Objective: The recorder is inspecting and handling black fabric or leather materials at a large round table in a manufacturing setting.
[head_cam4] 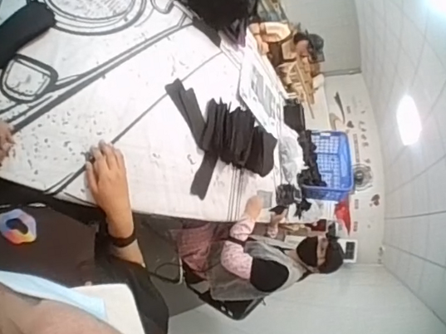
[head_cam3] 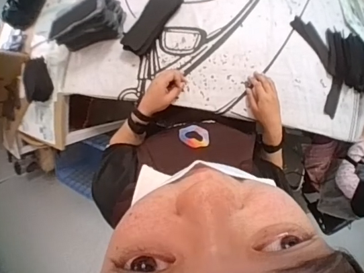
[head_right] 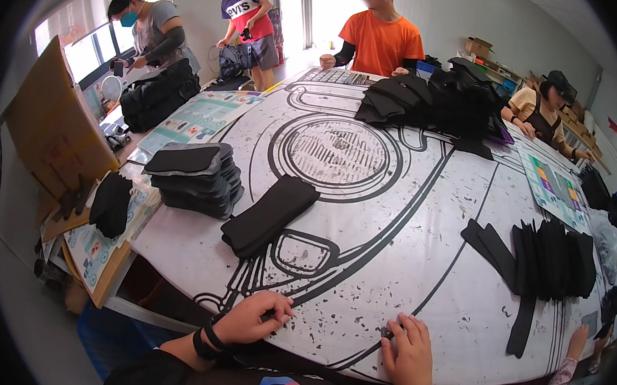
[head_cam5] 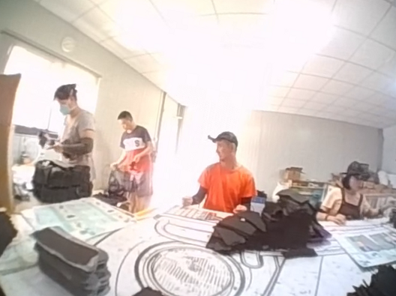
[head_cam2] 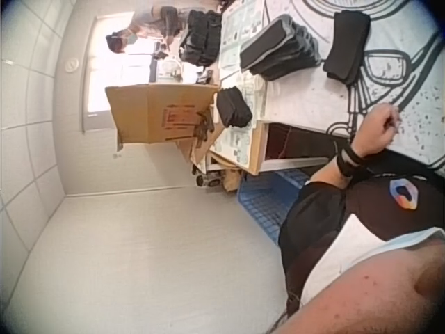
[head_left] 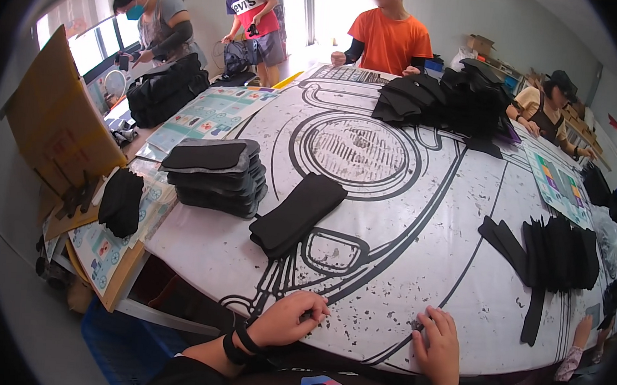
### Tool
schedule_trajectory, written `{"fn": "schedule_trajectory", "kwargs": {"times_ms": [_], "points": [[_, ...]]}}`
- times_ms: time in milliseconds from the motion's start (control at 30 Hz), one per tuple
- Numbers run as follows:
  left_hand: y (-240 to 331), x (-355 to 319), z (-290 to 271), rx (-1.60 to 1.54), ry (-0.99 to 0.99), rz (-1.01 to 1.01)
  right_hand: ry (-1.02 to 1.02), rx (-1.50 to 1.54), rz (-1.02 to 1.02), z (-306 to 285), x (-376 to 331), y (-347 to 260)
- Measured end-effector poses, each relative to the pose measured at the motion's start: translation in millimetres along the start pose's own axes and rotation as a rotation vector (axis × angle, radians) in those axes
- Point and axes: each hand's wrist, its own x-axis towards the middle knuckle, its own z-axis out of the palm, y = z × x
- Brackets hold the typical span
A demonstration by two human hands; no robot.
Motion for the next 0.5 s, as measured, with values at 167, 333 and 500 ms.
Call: {"fn": "schedule_trajectory", "kwargs": {"times_ms": [167, 333, 500], "points": [[-0.4, 0.0, 0.4, 0.021, 0.0, 0.011, -0.002, 0.0, 0.008, 0.1, 0.0, -0.8], [-1.2, -0.4, 0.7, 0.03, 0.01, 0.014, 0.001, -0.011, 0.004, 0.4, -0.8, -0.1], [1.0, -0.7, 0.8, 0.044, 0.029, 0.021, 0.006, -0.014, 0.003, 0.8, 0.4, -1.5]]}}
